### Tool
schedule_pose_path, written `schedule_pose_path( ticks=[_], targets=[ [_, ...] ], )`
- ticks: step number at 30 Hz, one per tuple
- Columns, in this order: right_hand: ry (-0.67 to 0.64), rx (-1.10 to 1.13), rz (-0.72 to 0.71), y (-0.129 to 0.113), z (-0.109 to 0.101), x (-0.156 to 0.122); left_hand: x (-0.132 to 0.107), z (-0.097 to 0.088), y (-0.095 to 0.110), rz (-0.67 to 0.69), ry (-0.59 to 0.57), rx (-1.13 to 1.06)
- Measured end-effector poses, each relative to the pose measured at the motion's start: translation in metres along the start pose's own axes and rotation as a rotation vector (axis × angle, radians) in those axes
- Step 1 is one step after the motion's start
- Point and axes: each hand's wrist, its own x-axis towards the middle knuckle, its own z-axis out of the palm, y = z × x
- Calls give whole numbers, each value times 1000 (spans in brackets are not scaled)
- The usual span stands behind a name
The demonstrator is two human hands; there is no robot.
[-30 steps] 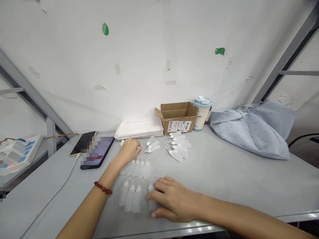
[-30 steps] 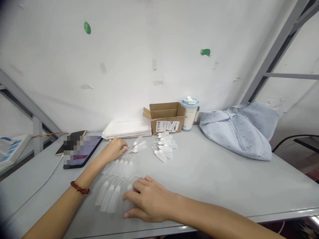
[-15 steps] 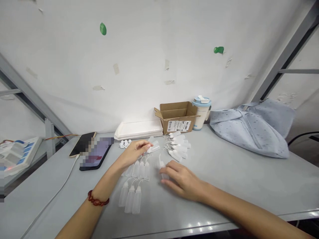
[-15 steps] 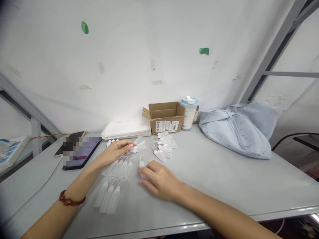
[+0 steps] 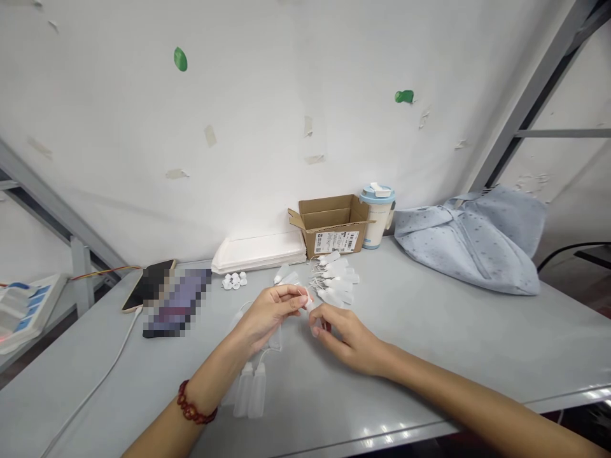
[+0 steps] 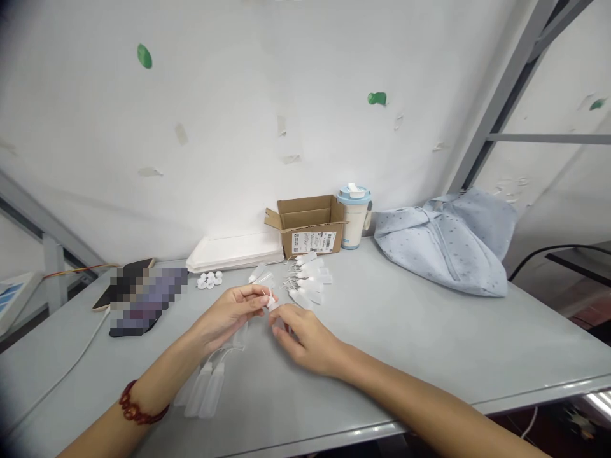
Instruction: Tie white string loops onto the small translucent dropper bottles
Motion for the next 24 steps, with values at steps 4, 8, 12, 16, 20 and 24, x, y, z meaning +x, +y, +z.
schedule_pose_path(
  ticks=[4,8,12,16,20,24],
  targets=[
    [-24,66,41,-3,-2,1,0,2,2,-14,28,70],
    [-33,149,87,-3,-5,3,0,3,4,15,59,122],
    [-27,274,150,-4,-8,4,-1,3,3,28,34,123],
    [-26,511,271,-6,-10,6,0,4,4,26,8,130],
    [1,885,432,-5,-10,9,-1,4,4,54,-4,80],
    [19,1061,509,-4,-12,10,-3,3,3,63,-44,39]
  ],
)
